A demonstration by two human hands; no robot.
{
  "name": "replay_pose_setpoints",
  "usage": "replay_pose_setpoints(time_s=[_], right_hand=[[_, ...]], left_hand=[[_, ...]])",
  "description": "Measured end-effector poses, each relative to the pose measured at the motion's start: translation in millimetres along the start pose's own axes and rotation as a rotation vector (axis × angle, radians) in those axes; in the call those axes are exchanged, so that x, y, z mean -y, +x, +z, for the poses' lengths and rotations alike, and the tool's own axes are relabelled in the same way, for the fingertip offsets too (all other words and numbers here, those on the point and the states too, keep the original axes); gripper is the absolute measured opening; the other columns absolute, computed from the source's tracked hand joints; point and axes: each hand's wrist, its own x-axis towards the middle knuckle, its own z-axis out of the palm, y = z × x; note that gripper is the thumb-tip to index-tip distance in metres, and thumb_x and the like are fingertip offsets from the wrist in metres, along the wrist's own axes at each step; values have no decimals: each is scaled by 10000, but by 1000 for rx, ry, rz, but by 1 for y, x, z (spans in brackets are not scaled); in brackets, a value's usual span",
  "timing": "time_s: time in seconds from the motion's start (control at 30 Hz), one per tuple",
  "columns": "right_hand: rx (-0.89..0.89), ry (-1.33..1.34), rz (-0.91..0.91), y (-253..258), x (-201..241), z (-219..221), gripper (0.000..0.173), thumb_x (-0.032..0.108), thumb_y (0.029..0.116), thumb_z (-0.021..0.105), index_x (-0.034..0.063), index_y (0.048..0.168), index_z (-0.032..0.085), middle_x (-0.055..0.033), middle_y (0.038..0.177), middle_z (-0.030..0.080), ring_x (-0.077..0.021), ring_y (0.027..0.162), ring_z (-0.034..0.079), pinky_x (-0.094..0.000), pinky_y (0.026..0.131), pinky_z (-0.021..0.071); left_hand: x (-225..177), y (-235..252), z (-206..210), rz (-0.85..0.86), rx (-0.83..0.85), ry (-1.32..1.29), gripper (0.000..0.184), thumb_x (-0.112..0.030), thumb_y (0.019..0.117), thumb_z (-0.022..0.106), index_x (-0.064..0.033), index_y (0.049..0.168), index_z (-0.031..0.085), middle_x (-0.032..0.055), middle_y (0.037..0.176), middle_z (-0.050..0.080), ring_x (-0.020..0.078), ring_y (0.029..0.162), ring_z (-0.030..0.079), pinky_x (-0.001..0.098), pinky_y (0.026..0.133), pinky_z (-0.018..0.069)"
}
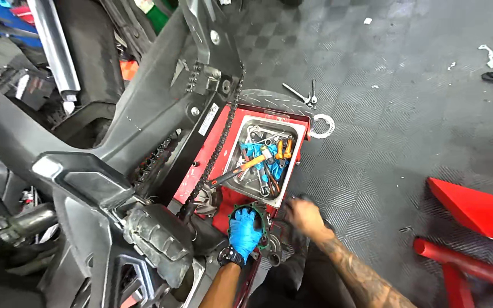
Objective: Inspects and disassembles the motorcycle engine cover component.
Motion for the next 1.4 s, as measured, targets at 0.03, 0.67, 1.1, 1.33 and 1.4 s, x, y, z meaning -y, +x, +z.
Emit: replay_pose_setpoints(time_s=[0.03,0.67,1.1,1.33,1.4], right_hand=[[-180,24,-37,9,2,-16,266,337,1013,595,118,1096,721,-143,1033,726,-358,942,717,-601,776,577],[182,-824,-561,196,27,-128,581,235,755,823,-5,1240,612,-257,1188,639,-470,1120,619,-677,926,472],[-69,573,-719,95,3,-182,242,140,1020,560,54,1207,687,-56,1124,645,-122,919,656,-296,750,592],[366,1553,365,-4,-100,-89,403,373,1089,398,93,1234,650,-110,1117,714,-217,967,707,-420,817,618],[421,1566,615,-16,-121,-55,408,407,1074,427,86,1211,640,-118,1025,712,-241,908,709,-456,804,612]], left_hand=[[1,1,-1,0,11,-4,710,-513,864,681,-170,1474,556,171,1546,469,390,1455,391,591,1120,392],[-167,0,71,-802,-276,-1802,514,-430,1115,364,-58,1421,544,134,1330,650,235,1206,640,443,1042,522],[-153,-33,86,-840,-433,-1319,353,-270,1106,439,-52,1211,695,139,1199,704,261,1108,671,502,988,537],[-101,-79,66,-675,-497,-1183,316,-200,1091,458,-34,1220,694,92,1140,732,197,1069,691,441,991,552],[-83,-91,54,-666,-496,-1062,312,-184,1089,462,-27,1225,694,109,1170,730,224,1131,675,476,1041,515]])
